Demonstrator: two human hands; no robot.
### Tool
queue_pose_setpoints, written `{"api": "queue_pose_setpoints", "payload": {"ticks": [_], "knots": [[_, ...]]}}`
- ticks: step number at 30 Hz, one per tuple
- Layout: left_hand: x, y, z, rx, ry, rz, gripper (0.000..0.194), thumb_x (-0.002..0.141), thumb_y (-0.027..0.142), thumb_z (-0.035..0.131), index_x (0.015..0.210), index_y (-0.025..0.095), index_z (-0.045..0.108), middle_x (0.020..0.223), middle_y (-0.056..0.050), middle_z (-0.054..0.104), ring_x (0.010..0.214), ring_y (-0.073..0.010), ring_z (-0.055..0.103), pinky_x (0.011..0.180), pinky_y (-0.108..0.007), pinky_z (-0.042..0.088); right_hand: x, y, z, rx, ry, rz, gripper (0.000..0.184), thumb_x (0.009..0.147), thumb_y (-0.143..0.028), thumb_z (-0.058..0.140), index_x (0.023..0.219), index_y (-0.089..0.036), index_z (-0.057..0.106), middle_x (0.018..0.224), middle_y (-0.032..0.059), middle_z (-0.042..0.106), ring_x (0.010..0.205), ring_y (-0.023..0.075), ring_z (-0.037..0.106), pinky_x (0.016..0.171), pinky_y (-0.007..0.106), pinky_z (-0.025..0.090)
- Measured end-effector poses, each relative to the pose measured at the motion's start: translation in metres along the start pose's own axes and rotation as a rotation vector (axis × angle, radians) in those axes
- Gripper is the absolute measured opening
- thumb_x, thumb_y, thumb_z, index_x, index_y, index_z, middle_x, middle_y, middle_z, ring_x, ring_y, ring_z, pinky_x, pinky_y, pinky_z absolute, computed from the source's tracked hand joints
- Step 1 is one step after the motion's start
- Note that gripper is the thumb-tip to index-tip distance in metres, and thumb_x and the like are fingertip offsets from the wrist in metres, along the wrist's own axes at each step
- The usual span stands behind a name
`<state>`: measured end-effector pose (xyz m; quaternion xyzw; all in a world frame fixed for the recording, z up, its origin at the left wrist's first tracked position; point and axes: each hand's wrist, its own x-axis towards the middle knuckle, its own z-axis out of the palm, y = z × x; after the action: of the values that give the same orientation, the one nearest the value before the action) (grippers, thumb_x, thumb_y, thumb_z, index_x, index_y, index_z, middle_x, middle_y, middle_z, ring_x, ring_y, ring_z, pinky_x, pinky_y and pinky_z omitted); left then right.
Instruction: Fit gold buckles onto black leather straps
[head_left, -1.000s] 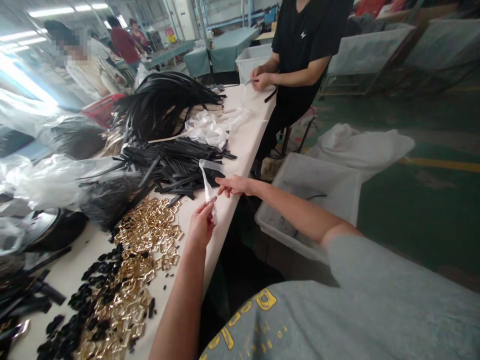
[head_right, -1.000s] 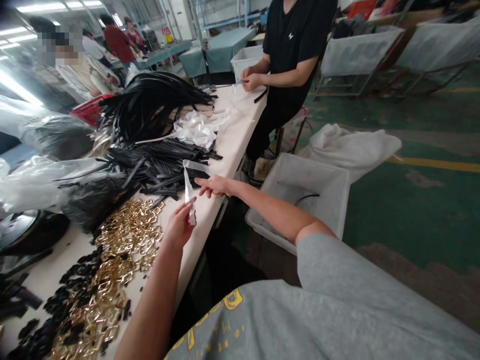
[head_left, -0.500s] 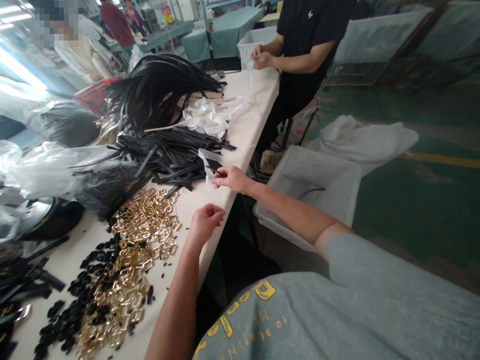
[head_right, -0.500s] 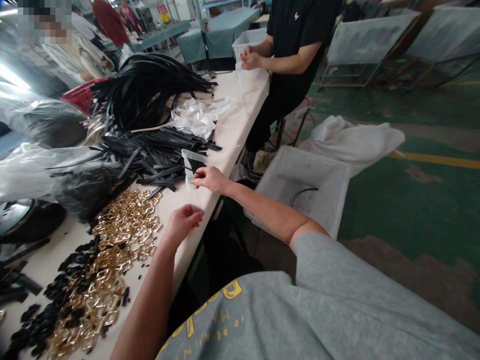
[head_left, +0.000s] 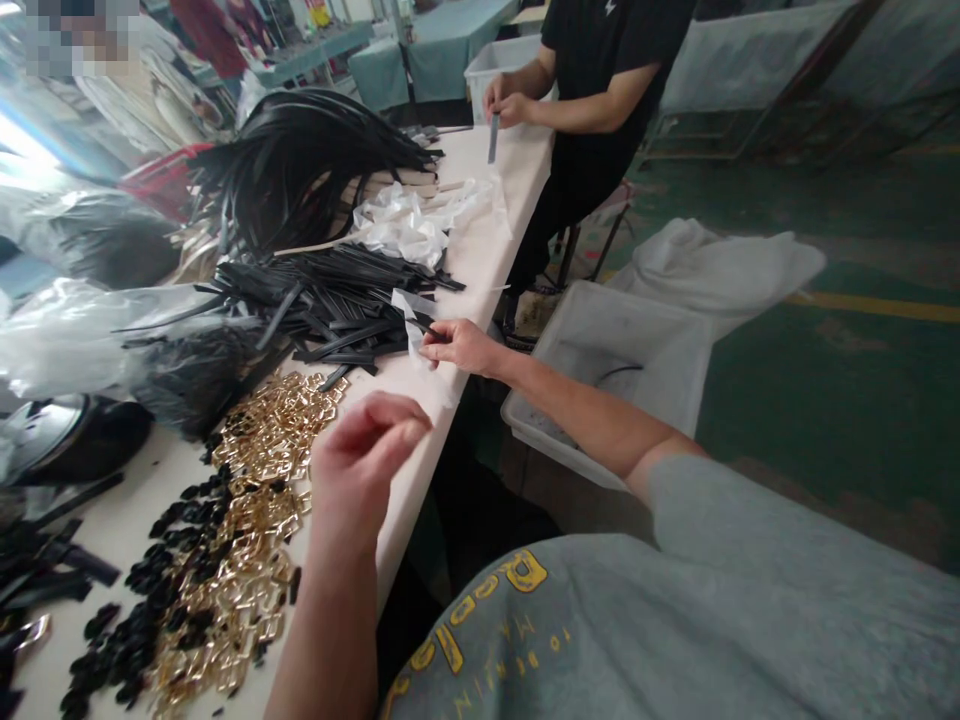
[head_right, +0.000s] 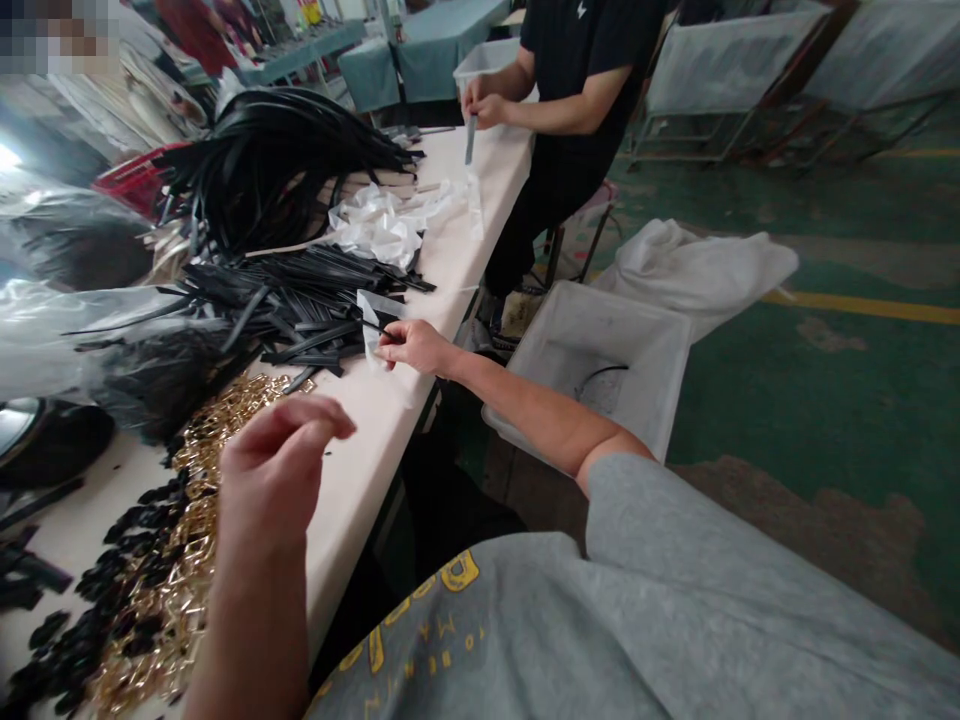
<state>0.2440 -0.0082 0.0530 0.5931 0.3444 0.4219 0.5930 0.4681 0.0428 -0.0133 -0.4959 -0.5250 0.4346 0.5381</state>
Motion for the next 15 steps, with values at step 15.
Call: {"api": "queue_pose_setpoints", "payload": {"ticks": [15], "knots": [[0.06,-0.085,0.015,-0.323,-0.006,-0.547,0.03,0.063,0.029,0.09,0.082,0.014,0.072,0.081,-0.004,0.073,0.07,-0.0114,0.067,0.068,-0.021,0.051,-0.007,0.001,-0.009,0.048,0.002,0.123,0.021,0.085,-0.031,0.064,0.073,-0.014,0.059,0.052,-0.0063,0.053,0.044,0.0043,0.037,0.044,0.017,0.029]]}}
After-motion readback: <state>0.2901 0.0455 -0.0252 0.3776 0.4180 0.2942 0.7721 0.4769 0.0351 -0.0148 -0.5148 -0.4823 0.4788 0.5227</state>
